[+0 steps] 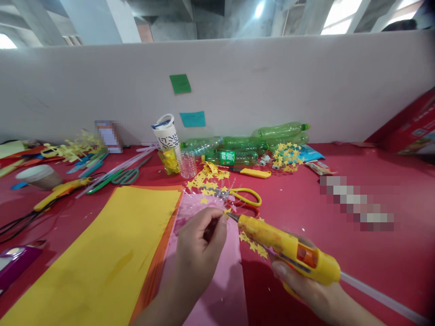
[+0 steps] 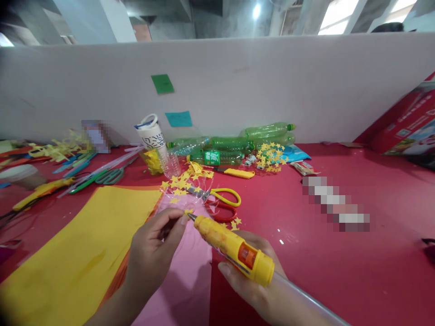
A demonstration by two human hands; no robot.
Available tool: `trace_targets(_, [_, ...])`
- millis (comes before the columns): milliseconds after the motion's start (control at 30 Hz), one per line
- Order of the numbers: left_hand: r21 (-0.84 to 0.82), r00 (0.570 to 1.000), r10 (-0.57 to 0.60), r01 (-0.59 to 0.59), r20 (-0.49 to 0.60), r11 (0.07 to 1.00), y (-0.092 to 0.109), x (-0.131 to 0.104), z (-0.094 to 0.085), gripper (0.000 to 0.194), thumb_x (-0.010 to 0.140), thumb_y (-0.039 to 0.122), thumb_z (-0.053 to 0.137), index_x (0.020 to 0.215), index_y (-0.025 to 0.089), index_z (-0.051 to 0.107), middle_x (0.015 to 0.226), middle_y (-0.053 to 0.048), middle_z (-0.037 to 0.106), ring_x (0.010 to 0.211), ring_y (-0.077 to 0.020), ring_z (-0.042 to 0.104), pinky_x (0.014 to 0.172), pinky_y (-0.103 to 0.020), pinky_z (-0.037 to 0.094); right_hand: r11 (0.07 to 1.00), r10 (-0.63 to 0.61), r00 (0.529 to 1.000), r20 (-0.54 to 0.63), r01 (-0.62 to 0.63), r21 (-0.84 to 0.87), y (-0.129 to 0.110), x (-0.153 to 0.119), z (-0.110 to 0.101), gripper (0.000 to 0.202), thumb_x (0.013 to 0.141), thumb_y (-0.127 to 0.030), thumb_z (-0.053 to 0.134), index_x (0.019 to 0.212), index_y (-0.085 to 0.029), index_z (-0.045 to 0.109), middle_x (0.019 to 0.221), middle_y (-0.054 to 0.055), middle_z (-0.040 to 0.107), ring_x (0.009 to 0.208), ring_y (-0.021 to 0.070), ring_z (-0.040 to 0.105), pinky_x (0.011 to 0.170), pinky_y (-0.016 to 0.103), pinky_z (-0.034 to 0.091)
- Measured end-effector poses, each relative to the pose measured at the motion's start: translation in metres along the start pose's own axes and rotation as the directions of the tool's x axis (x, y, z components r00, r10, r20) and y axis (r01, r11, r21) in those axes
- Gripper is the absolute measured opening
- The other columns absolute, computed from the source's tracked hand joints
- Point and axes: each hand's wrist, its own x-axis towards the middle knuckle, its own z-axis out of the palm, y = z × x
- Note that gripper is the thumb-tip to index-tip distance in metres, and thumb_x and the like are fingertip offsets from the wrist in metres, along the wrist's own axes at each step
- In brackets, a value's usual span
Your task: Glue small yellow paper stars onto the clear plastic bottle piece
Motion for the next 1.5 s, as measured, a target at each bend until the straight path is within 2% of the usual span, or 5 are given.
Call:
trace_targets(1000, [0.021,1.0,0.01,-0.01,-0.003,1.0,0.0,0.001,0.001,0.012,0.087,0.022,0.05,0.081,0.018,0.06,0.069,0.001,0.057,0.058,-0.0105,0.05,0.055,-0.021,0.041,0.997,-0.062,0.998,-0.017,0.061,-0.048,-0.002,-0.002,0.001,0.042,0.063,-0.053,0.07,0.099,-0.035,0.057,0.091,0.003,0.065,0.078,0.0296,0.065,0.076,0.043,0.057])
trace_targets(1133, [0.103,0.986,0.162,-0.156,-0.048,0.982,-0.005,0.0,-0.001,0.01,0.086,0.017,0.051,0.085,0.019,0.06,0.075,-0.001,0.062,0.064,-0.0124,0.055,0.061,-0.022,0.043,0.991,-0.114,0.993,0.022,0.115,-0.068,-0.005,0.004,-0.003,0.037,0.066,-0.048,0.069,0.099,-0.033,0.058,0.088,0.002,0.066,0.075,0.0263,0.066,0.068,0.036,0.059])
trace_targets(1267, [0.151,0.936,0.352,-0.347,-0.01,0.926,-0.007,-0.001,-0.003,0.015,0.083,0.01,0.053,0.091,0.02,0.06,0.076,-0.001,0.06,0.067,-0.0118,0.054,0.065,-0.023,0.042,0.948,-0.259,0.94,0.222,0.292,-0.127,-0.018,0.015,-0.007,0.016,0.073,-0.038,0.064,0.085,-0.029,0.06,0.073,0.001,0.065,0.062,0.0224,0.065,0.048,0.028,0.054])
trace_targets(1400, [-0.22,0.998,0.005,0.009,0.067,0.975,0.003,0.001,-0.001,0.009,0.087,0.02,0.052,0.08,0.02,0.057,0.064,0.004,0.049,0.055,-0.007,0.043,0.053,-0.018,0.037,0.932,-0.313,0.922,0.229,0.344,-0.111,-0.034,0.027,-0.012,0.008,0.082,-0.032,0.054,0.08,-0.025,0.058,0.073,0.002,0.061,0.063,0.0185,0.061,0.052,0.027,0.05])
trace_targets(1500, [-0.446,0.928,-0.24,0.35,0.285,0.824,0.011,0.005,0.0,0.016,0.086,0.029,0.054,0.074,0.019,0.053,0.056,0.007,0.039,0.047,-0.005,0.032,0.043,-0.015,0.027,0.901,-0.353,0.924,0.146,0.378,-0.212,-0.039,0.043,-0.022,0.007,0.082,-0.029,0.054,0.086,-0.024,0.056,0.081,0.003,0.058,0.067,0.0176,0.058,0.056,0.028,0.048])
